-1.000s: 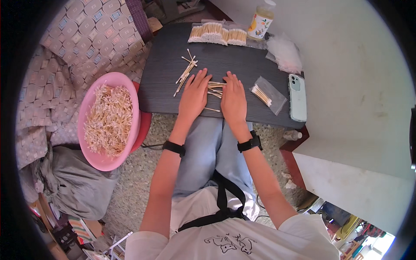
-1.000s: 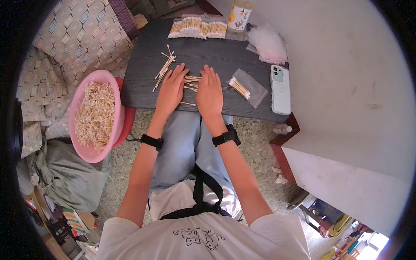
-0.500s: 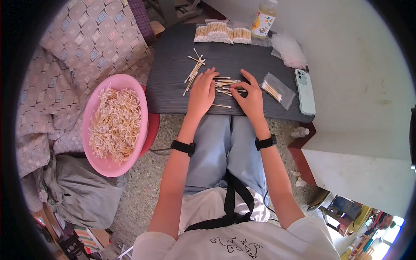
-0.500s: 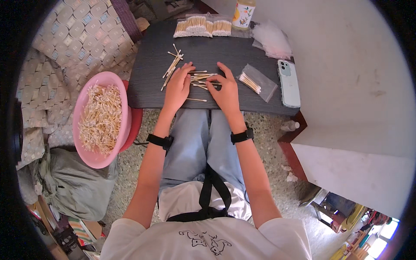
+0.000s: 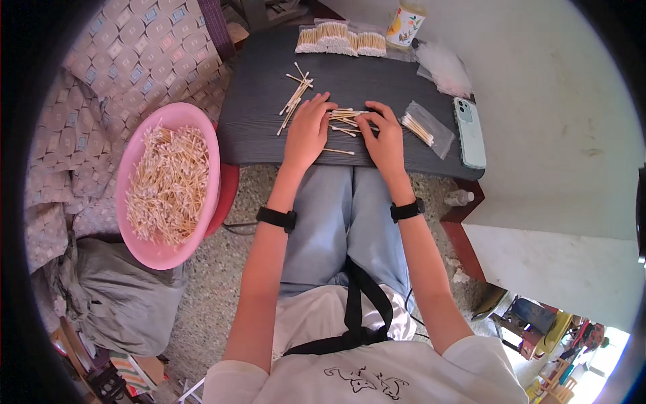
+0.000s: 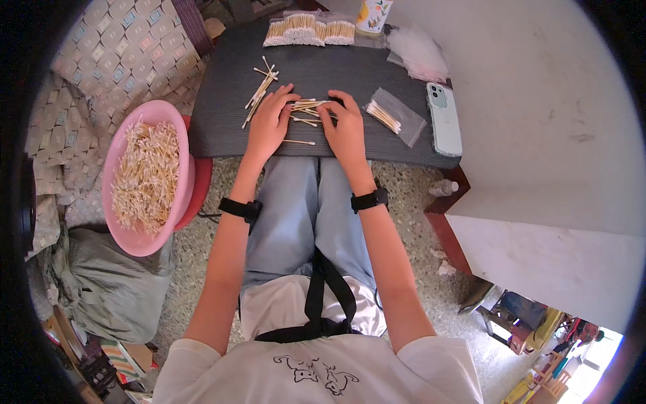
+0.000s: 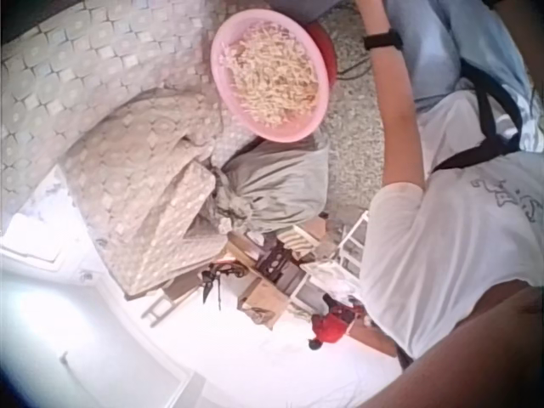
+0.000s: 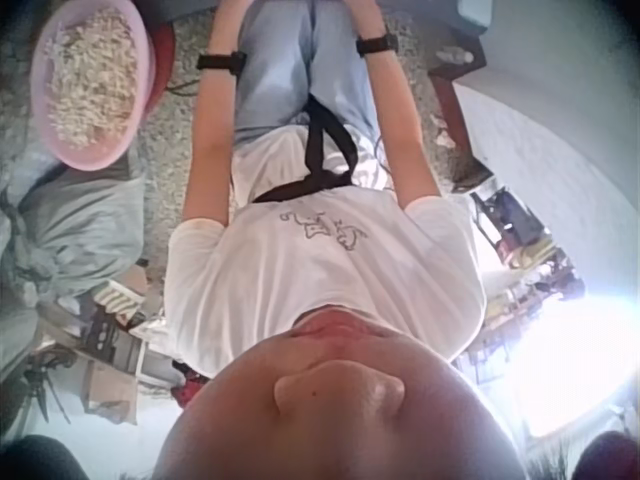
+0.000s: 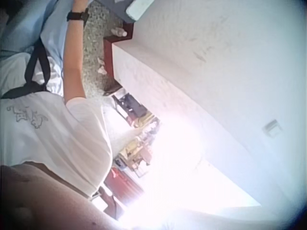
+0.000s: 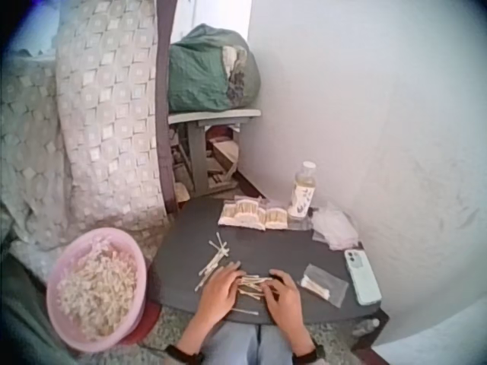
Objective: The person picks up cotton swabs by hand, aligns them, and places them into a small plastic bag.
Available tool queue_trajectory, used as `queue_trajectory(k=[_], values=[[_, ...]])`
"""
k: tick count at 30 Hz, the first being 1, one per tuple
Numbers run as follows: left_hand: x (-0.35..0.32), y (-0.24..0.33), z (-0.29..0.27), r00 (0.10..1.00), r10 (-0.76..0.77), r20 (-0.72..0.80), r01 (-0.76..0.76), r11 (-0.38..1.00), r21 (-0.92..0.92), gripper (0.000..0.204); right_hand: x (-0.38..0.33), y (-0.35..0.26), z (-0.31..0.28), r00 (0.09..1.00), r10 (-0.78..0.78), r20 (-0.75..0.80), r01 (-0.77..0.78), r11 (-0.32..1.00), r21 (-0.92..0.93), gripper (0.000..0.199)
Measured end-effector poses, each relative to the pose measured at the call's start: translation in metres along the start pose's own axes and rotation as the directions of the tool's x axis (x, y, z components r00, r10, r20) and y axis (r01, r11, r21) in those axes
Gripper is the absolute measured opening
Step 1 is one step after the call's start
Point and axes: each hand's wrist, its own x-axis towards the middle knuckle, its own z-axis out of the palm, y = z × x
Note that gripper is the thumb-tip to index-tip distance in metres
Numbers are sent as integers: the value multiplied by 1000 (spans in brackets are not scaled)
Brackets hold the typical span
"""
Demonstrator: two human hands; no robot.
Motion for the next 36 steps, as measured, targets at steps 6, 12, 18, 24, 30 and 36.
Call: queue_trajectory(k=[6, 12, 18, 24, 30, 36], values=[[0, 4, -1, 1000, -9, 8, 9, 1000, 7, 21, -3, -2, 2, 989, -150, 2, 149, 984, -100, 13], [0, 0, -2, 1000, -13, 7, 13, 1000, -4, 20, -3, -2, 0, 1000, -14, 4, 14, 1000, -19, 13], [0, 3, -1, 999, -34, -16, 34, 999, -10, 20, -2, 1, -9, 994, -100, 39, 103, 991, -84, 13], [-2, 4, -2, 997, -37, -63, 36, 999, -26, 19, -10, 2, -28, 993, -62, 104, 69, 996, -65, 12], [-2, 6, -1, 999, -3, -46, 5, 999, 39, 18, -11, -1, -25, 986, -112, 122, 121, 990, -70, 10], [-2, 7, 1, 1000, -7, -21, 9, 998, 65, 24, -8, 0, -9, 996, -76, 49, 80, 994, -80, 11]])
